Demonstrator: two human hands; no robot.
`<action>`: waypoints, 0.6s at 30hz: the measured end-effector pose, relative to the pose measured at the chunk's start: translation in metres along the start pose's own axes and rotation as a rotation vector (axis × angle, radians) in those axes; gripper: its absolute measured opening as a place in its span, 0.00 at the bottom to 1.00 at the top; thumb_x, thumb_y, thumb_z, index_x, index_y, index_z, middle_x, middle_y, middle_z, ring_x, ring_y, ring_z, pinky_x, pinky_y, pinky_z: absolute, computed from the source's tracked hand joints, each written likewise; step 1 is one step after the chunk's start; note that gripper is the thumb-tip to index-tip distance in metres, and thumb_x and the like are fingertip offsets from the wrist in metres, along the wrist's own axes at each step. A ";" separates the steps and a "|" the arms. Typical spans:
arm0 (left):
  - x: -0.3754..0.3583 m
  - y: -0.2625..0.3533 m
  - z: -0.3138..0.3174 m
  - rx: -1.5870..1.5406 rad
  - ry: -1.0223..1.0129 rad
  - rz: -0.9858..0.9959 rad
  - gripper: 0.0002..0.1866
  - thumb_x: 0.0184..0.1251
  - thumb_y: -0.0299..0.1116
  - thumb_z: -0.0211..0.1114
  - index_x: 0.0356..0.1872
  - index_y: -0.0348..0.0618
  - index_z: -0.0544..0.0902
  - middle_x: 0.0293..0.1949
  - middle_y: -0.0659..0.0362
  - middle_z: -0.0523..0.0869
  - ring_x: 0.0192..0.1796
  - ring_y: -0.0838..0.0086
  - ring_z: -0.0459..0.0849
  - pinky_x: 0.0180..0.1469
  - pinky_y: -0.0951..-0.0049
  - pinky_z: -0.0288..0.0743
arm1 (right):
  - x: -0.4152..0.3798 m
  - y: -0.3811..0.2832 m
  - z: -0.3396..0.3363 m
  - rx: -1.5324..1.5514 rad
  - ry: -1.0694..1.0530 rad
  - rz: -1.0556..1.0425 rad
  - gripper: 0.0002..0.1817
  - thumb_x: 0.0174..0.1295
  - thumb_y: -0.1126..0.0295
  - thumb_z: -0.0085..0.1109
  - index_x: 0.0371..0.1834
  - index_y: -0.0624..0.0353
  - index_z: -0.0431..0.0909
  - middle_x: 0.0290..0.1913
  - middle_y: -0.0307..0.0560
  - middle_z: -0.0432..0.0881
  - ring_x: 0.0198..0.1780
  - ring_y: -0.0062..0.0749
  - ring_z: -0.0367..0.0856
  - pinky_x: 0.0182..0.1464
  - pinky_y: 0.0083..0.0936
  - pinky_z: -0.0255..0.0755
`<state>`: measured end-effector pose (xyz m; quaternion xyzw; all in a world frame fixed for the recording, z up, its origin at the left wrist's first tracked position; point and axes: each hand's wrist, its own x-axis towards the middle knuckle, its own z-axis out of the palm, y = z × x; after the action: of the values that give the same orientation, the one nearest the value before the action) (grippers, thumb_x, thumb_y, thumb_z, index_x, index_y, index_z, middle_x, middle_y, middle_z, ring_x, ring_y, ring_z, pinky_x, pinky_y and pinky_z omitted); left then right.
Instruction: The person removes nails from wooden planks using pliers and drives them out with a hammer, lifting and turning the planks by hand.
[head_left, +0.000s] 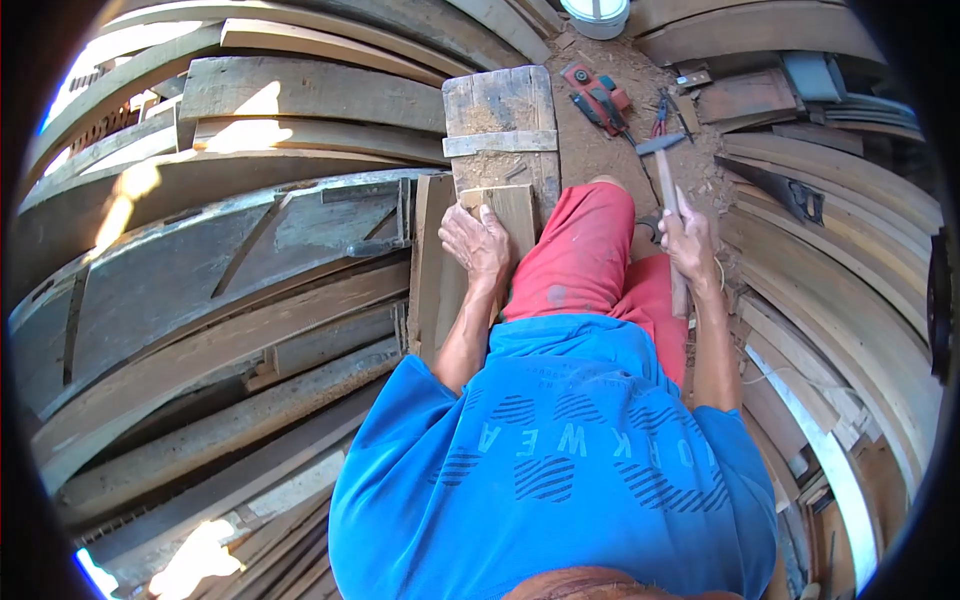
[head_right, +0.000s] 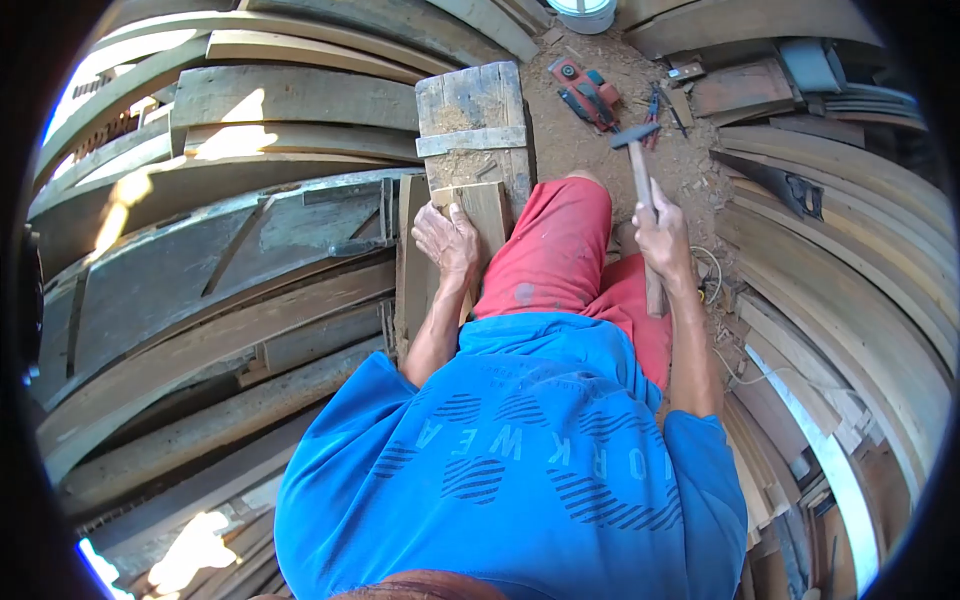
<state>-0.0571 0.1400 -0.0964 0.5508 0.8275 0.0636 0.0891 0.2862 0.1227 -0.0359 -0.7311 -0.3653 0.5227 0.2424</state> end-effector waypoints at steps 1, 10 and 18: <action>-0.005 0.005 0.001 0.015 0.034 -0.016 0.25 0.76 0.44 0.58 0.64 0.35 0.73 0.60 0.41 0.76 0.62 0.45 0.74 0.65 0.46 0.67 | 0.005 -0.016 0.004 -0.171 0.038 -0.133 0.29 0.74 0.68 0.53 0.78 0.60 0.68 0.41 0.51 0.87 0.37 0.41 0.87 0.41 0.34 0.81; 0.001 -0.002 0.002 -0.125 0.055 -0.033 0.23 0.78 0.43 0.52 0.66 0.41 0.74 0.60 0.45 0.79 0.63 0.46 0.75 0.65 0.45 0.67 | 0.013 -0.093 0.025 0.132 -0.641 -0.084 0.18 0.73 0.60 0.63 0.54 0.64 0.79 0.32 0.41 0.81 0.31 0.20 0.82 0.36 0.25 0.80; 0.000 0.004 -0.004 -0.107 0.091 -0.114 0.18 0.72 0.40 0.60 0.58 0.46 0.80 0.59 0.50 0.81 0.60 0.51 0.78 0.61 0.47 0.71 | 0.034 -0.138 0.061 -0.577 -0.638 -0.557 0.19 0.68 0.62 0.55 0.52 0.67 0.77 0.38 0.74 0.83 0.44 0.74 0.82 0.49 0.57 0.76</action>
<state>-0.0546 0.1414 -0.0914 0.4936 0.8561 0.1277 0.0842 0.1961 0.2328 0.0254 -0.4473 -0.7313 0.5136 0.0373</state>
